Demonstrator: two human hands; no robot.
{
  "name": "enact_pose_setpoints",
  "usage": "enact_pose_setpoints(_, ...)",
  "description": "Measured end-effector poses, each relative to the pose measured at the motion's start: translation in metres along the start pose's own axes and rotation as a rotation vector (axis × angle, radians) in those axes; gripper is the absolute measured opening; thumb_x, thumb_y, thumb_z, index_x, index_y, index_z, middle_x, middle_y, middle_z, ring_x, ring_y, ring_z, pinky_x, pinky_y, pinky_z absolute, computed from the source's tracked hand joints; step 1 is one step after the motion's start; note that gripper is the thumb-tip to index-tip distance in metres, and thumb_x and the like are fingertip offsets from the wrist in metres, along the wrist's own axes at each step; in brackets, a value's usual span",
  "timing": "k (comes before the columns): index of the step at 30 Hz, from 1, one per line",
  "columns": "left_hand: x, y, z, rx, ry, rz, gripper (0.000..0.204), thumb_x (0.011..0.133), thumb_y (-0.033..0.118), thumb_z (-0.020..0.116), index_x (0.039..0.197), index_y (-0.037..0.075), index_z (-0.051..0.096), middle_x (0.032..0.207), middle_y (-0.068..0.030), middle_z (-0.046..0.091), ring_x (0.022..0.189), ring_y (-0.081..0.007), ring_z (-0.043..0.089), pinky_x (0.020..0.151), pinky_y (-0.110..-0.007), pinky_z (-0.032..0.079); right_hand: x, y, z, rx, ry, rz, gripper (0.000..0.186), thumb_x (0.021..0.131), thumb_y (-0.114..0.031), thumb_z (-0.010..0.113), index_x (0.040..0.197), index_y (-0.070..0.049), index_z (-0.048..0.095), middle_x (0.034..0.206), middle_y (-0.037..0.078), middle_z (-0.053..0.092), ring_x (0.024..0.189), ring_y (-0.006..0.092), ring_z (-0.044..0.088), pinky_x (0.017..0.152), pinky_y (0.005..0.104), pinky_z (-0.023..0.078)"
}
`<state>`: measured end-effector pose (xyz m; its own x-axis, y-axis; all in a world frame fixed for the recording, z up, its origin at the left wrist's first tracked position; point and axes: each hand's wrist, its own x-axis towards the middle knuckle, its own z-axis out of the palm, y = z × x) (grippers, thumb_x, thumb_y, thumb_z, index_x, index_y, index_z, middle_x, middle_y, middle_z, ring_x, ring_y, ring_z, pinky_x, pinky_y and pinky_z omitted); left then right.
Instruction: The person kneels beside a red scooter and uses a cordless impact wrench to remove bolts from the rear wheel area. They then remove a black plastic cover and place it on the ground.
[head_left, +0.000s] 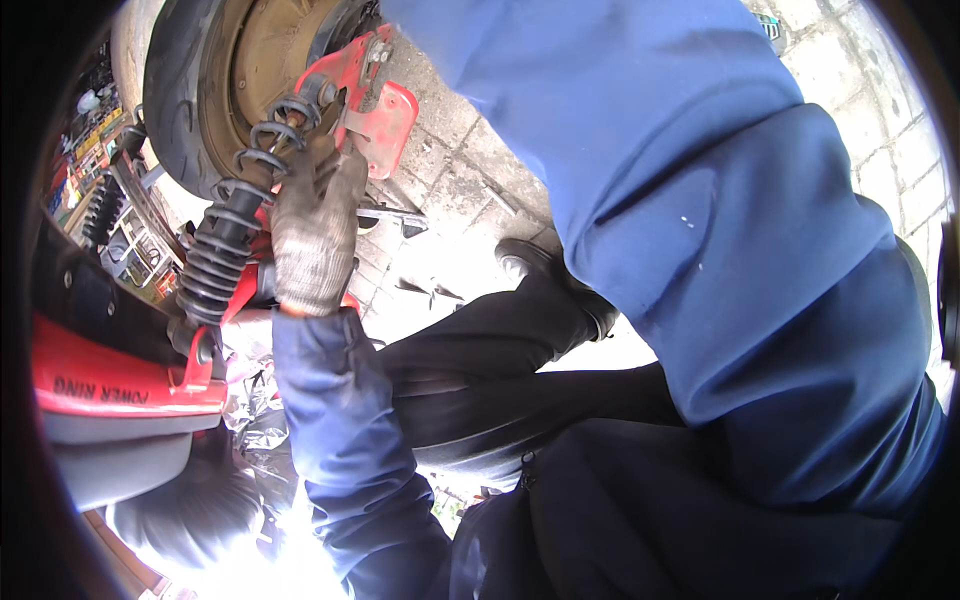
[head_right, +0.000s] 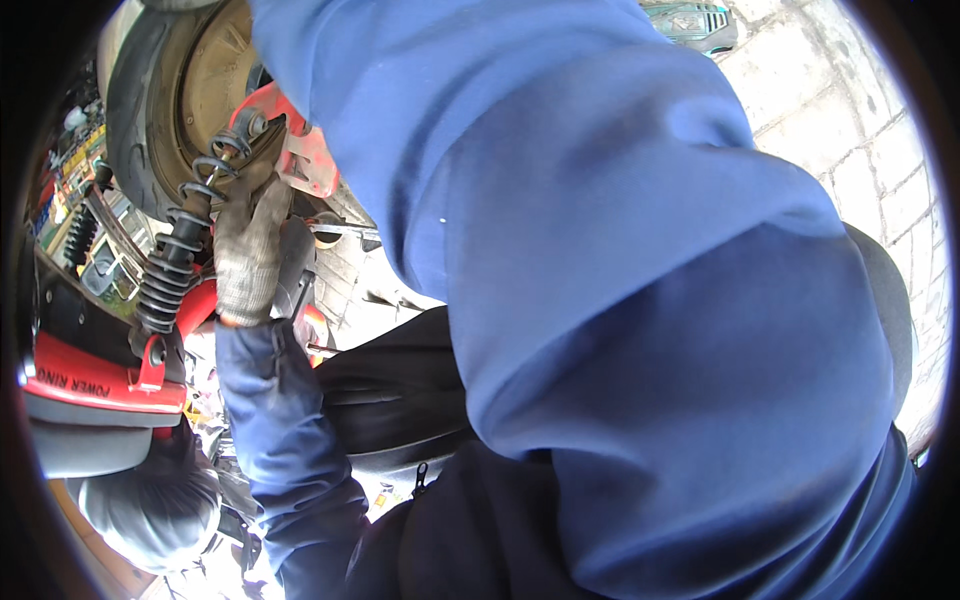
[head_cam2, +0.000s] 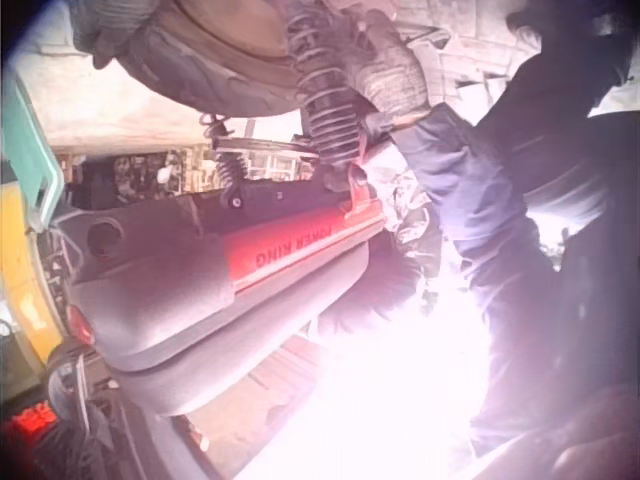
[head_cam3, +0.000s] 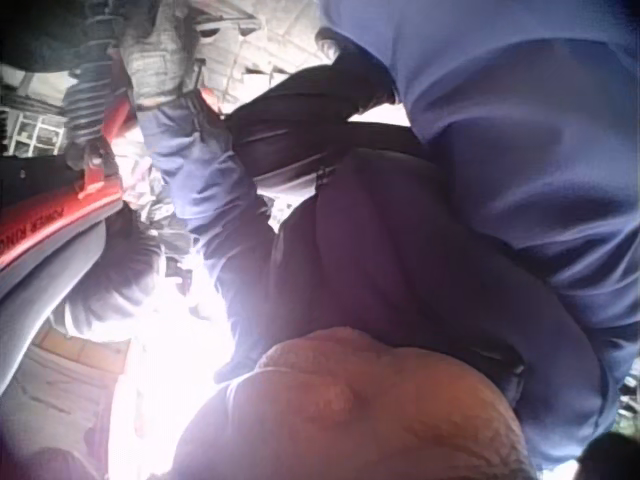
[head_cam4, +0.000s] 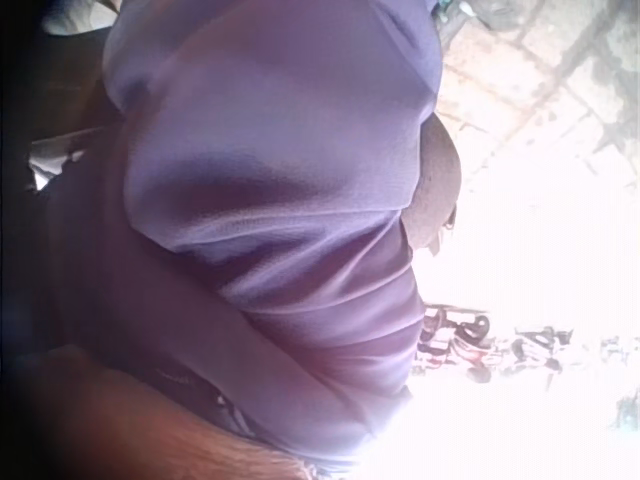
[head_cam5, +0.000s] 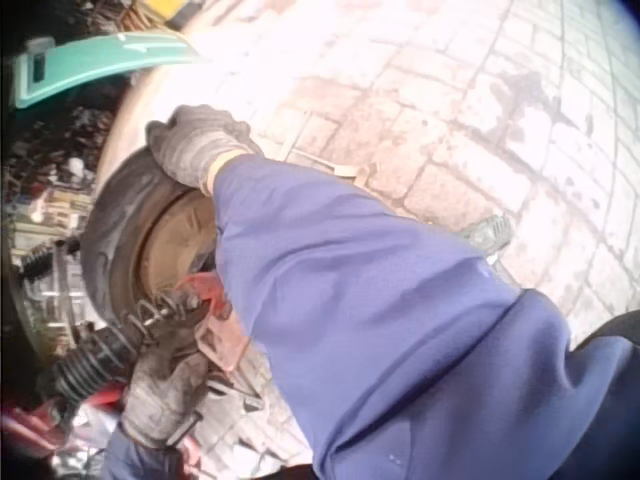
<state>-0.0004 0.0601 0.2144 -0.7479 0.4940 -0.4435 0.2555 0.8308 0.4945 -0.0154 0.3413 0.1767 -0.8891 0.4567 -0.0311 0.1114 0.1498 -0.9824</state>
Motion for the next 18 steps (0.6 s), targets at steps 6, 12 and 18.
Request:
enact_pose_setpoints(6, -0.067, 0.043, -0.045, 0.038, -0.027, 0.045, 0.037, 0.097, 0.018, 0.051, 0.124, -0.007, 0.053, 0.117, -0.0136, 0.061, 0.107, -0.0181, 0.059, 0.095, -0.029, 0.045, -0.033, -0.042, 0.012, -0.285, -0.025, -0.271, 0.051, 0.091, -0.045, 0.047, 0.124, -0.009, 0.061, 0.134, 0.013, 0.054, 0.13, 0.0324, 0.043, 0.107, 0.0516, 0.03)
enact_pose_setpoints(12, -0.141, 0.011, -0.078, -0.121, 0.439, 0.001, 0.041, 0.095, 0.026, 0.055, 0.12, -0.007, 0.055, 0.111, -0.0188, 0.064, 0.103, -0.0263, 0.064, 0.092, -0.035, 0.051, -0.032, -0.053, 0.022, -0.457, -0.116, -0.419, 0.048, 0.089, -0.043, 0.05, 0.123, -0.012, 0.061, 0.131, 0.013, 0.056, 0.126, 0.0315, 0.047, 0.105, 0.0524, 0.031)
enact_pose_setpoints(18, -0.247, -0.048, -0.134, -0.114, 1.073, -0.16, 0.041, 0.087, 0.025, 0.063, 0.116, -0.005, 0.06, 0.104, -0.0155, 0.066, 0.093, -0.0226, 0.063, 0.082, -0.031, 0.05, -0.027, -0.054, 0.01, -0.451, -0.073, -0.29, 0.055, 0.089, -0.052, 0.047, 0.126, -0.013, 0.06, 0.13, 0.015, 0.057, 0.124, 0.0331, 0.049, 0.101, 0.0518, 0.036)
